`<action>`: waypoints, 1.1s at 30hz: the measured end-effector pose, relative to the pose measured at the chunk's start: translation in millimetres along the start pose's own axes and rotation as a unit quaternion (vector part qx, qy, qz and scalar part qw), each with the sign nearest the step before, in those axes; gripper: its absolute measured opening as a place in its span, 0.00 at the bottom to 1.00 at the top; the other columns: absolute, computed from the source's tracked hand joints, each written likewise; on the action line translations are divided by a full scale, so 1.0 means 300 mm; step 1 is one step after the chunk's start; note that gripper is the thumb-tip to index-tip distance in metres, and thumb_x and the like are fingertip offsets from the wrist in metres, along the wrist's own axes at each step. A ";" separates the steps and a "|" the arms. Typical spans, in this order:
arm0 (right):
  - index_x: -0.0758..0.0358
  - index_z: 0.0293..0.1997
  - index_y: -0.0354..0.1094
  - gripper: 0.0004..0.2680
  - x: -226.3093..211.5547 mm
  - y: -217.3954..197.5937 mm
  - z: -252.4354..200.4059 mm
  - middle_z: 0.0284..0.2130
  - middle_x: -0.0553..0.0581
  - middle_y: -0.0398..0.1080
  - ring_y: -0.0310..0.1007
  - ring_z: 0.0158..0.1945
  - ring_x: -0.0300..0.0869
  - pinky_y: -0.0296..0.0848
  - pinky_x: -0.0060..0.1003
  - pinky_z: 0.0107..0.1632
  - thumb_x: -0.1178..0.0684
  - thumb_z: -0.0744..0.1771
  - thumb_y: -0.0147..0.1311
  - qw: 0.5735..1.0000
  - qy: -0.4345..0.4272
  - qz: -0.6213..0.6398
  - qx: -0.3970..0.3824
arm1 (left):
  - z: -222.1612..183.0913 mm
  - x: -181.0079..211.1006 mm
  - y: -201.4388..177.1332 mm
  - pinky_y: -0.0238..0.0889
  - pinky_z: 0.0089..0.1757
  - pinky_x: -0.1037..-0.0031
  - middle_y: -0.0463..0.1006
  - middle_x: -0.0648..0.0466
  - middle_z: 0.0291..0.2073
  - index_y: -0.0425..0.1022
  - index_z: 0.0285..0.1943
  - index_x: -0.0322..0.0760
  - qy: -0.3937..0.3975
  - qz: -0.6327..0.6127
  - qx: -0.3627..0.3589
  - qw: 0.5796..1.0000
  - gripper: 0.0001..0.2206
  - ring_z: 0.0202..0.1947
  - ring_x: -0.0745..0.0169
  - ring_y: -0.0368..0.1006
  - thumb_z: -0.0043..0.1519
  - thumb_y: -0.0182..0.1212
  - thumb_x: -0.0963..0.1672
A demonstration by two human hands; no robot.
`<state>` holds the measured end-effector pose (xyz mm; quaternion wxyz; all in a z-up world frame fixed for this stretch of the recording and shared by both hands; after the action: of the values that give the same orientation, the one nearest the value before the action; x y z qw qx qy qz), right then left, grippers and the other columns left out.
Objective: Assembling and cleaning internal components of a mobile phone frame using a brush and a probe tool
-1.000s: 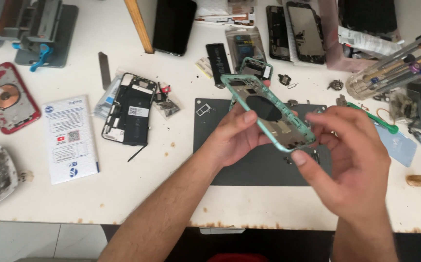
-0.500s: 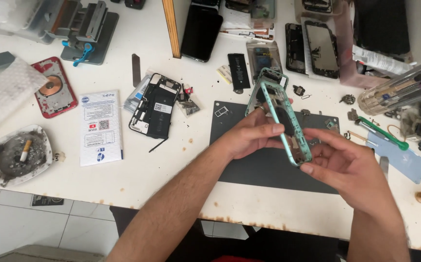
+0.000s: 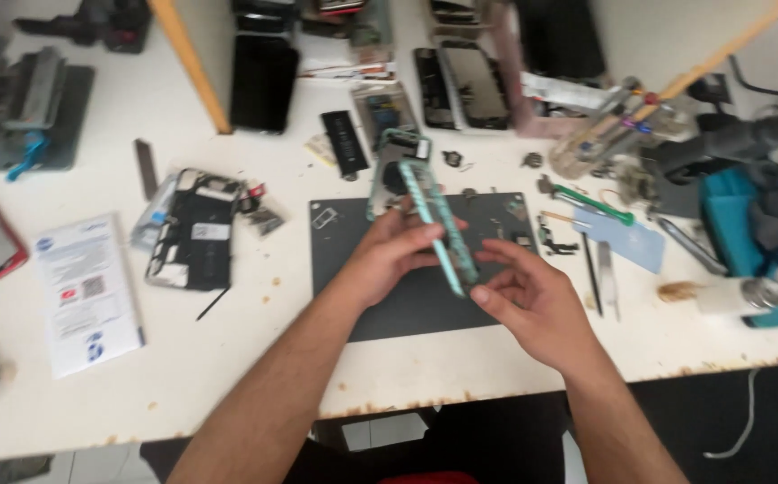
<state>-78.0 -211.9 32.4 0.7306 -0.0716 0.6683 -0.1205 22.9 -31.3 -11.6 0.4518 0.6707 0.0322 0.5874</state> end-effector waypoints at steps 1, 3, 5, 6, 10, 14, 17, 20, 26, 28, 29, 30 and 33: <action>0.72 0.63 0.67 0.25 -0.013 -0.023 0.003 0.49 0.71 0.75 0.77 0.39 0.46 0.81 0.39 0.41 0.61 0.60 0.69 1.000 -0.001 -0.002 0.013 | -0.001 0.015 0.005 0.80 0.45 0.64 0.78 0.45 0.50 0.60 0.66 0.36 -0.005 0.001 -0.012 1.000 0.27 0.47 0.56 0.80 0.60 0.68 0.46; 0.72 0.61 0.69 0.23 -0.043 -0.070 0.012 0.48 0.70 0.75 0.77 0.41 0.48 0.81 0.41 0.43 0.57 0.61 0.70 0.995 -0.018 -0.077 0.063 | -0.006 0.052 -0.003 0.81 0.42 0.59 0.80 0.41 0.49 0.64 0.64 0.36 -0.004 -0.002 0.026 1.000 0.25 0.46 0.50 0.81 0.61 0.65 0.47; 0.71 0.60 0.70 0.22 -0.057 -0.124 0.026 0.47 0.70 0.76 0.77 0.41 0.50 0.80 0.42 0.43 0.57 0.61 0.71 0.988 -0.016 -0.125 0.091 | -0.008 0.055 -0.005 0.81 0.41 0.57 0.80 0.40 0.49 0.66 0.62 0.34 -0.014 -0.001 0.038 0.999 0.23 0.46 0.49 0.81 0.61 0.62 0.49; 0.70 0.60 0.71 0.22 -0.063 -0.154 0.030 0.46 0.69 0.76 0.78 0.42 0.51 0.80 0.43 0.44 0.56 0.61 0.71 0.979 -0.011 -0.171 0.110 | -0.008 0.055 -0.008 0.81 0.41 0.56 0.81 0.39 0.49 0.68 0.60 0.33 -0.022 -0.001 0.060 0.998 0.23 0.45 0.49 0.81 0.62 0.60 0.51; 0.67 0.57 0.74 0.19 -0.062 -0.277 0.014 0.47 0.67 0.77 0.78 0.44 0.53 0.79 0.40 0.43 0.56 0.61 0.70 0.953 -0.012 -0.246 0.176 | -0.013 0.060 0.006 0.79 0.43 0.54 0.81 0.36 0.48 0.72 0.58 0.30 -0.007 0.003 0.048 0.999 0.22 0.45 0.48 0.81 0.64 0.55 0.51; 0.68 0.57 0.75 0.17 0.038 -0.469 0.000 0.46 0.69 0.76 0.78 0.43 0.58 0.79 0.42 0.41 0.59 0.62 0.70 0.911 -0.023 -0.326 0.252 | -0.016 0.070 0.004 0.78 0.44 0.55 0.82 0.34 0.45 0.75 0.55 0.30 0.005 0.006 0.056 0.998 0.27 0.45 0.45 0.81 0.65 0.47 0.56; 0.68 0.59 0.74 0.16 0.045 -0.589 -0.016 0.50 0.66 0.75 0.77 0.44 0.55 0.77 0.47 0.39 0.56 0.65 0.67 0.880 -0.008 -0.386 0.277 | -0.010 0.082 -0.011 0.74 0.41 0.57 0.80 0.37 0.44 0.70 0.63 0.31 0.006 -0.022 0.034 0.999 0.29 0.41 0.44 0.78 0.64 0.49 0.57; 0.68 0.62 0.71 0.16 0.029 -0.642 -0.027 0.55 0.62 0.74 0.76 0.47 0.52 0.75 0.54 0.41 0.52 0.68 0.63 0.865 0.018 -0.421 0.273 | -0.011 0.085 -0.015 0.69 0.40 0.59 0.78 0.41 0.44 0.63 0.71 0.32 0.003 -0.042 -0.018 0.999 0.33 0.39 0.45 0.77 0.62 0.55 0.56; 0.70 0.63 0.71 0.17 0.022 -0.665 -0.069 0.54 0.62 0.74 0.75 0.46 0.53 0.73 0.54 0.43 0.52 0.68 0.62 0.851 0.024 -0.447 0.274 | -0.005 0.062 -0.005 0.67 0.36 0.60 0.74 0.35 0.52 0.65 0.68 0.24 -0.027 -0.123 -0.095 0.988 0.34 0.37 0.44 0.74 0.62 0.58 0.56; 0.70 0.62 0.70 0.17 0.038 -0.680 -0.079 0.54 0.62 0.74 0.75 0.47 0.54 0.73 0.56 0.44 0.52 0.68 0.61 0.855 0.039 -0.443 0.266 | -0.007 0.052 -0.017 0.69 0.34 0.59 0.71 0.37 0.63 0.65 0.68 0.26 -0.047 -0.144 -0.099 0.984 0.32 0.39 0.45 0.74 0.63 0.58 0.55; 0.69 0.64 0.70 0.18 0.055 -0.697 -0.086 0.52 0.61 0.76 0.77 0.44 0.52 0.72 0.54 0.44 0.51 0.68 0.61 0.847 0.054 -0.464 0.254 | -0.007 0.042 -0.019 0.68 0.33 0.58 0.70 0.35 0.63 0.63 0.69 0.25 -0.075 -0.145 -0.122 0.979 0.32 0.38 0.43 0.74 0.64 0.56 0.54; 0.68 0.65 0.69 0.20 0.073 -0.715 -0.094 0.49 0.60 0.77 0.78 0.41 0.51 0.72 0.52 0.45 0.50 0.67 0.61 0.838 0.068 -0.485 0.242 | -0.007 0.031 -0.020 0.68 0.32 0.57 0.69 0.33 0.64 0.62 0.71 0.25 -0.103 -0.147 -0.145 0.973 0.31 0.38 0.41 0.74 0.65 0.54 0.53; 0.66 0.65 0.70 0.16 0.038 -0.745 -0.137 0.48 0.55 0.78 0.78 0.38 0.50 0.73 0.53 0.48 0.54 0.69 0.58 0.839 0.095 -0.467 0.263 | -0.027 0.055 0.013 0.65 0.33 0.61 0.79 0.31 0.35 0.65 0.65 0.17 -0.197 -0.037 -0.205 0.958 0.37 0.26 0.43 0.73 0.61 0.57 0.57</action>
<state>-135.8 -427.5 76.9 0.5120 -0.1685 0.5653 -0.6244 19.4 -19.4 2.6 0.5985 0.6643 -0.1532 0.4207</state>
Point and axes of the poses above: each hand's wrist, its own z-axis towards the middle knuckle, its own y-axis out of the palm, x = y × z, the point moved 3 cm from there along z, towards the middle knuckle
